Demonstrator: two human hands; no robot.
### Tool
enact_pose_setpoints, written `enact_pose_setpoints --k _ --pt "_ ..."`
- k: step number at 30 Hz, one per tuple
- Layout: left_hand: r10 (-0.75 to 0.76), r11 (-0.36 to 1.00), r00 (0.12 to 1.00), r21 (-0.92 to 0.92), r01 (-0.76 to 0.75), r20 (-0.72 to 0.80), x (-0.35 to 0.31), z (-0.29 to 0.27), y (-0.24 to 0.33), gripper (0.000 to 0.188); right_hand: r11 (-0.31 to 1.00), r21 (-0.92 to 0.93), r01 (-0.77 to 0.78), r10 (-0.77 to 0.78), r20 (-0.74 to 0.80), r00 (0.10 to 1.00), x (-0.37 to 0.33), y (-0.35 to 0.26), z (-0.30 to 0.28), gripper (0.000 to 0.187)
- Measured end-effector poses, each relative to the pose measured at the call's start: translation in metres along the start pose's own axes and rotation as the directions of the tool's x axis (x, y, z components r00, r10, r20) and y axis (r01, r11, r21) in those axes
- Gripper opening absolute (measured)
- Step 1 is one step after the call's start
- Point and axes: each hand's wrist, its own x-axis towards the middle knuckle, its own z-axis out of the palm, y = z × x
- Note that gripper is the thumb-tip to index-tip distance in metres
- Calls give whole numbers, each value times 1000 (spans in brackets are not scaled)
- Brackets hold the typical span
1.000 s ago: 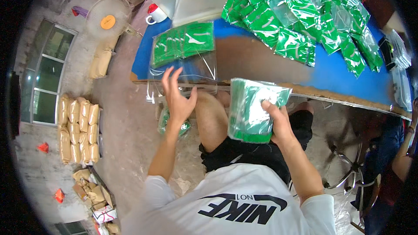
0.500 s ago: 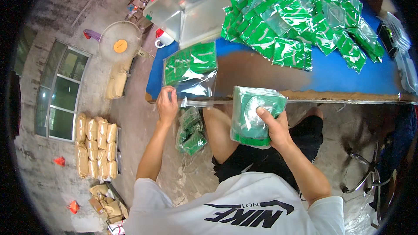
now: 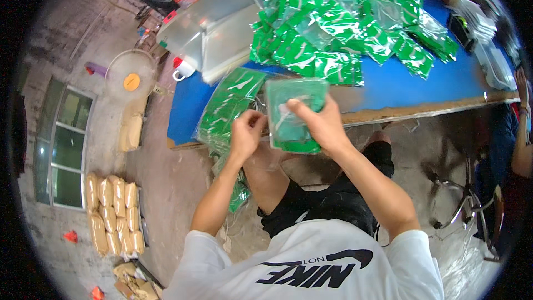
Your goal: Counting and organizing green sachets and placing them into larger plastic bags.
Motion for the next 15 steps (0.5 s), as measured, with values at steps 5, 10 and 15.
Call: enact_pose_setpoints --k 5,10,15 --pt "56 988 966 -127 -90 -252 5 -20 7 8 964 1 -267 265 129 956 8 22 11 40" --pt "363 931 906 121 -343 -218 9 -36 63 6 818 -12 -575 546 331 770 23 34 23 37" --pt "409 894 900 265 -362 -153 10 -49 68 7 748 93 -657 560 442 701 38 36 42 38"
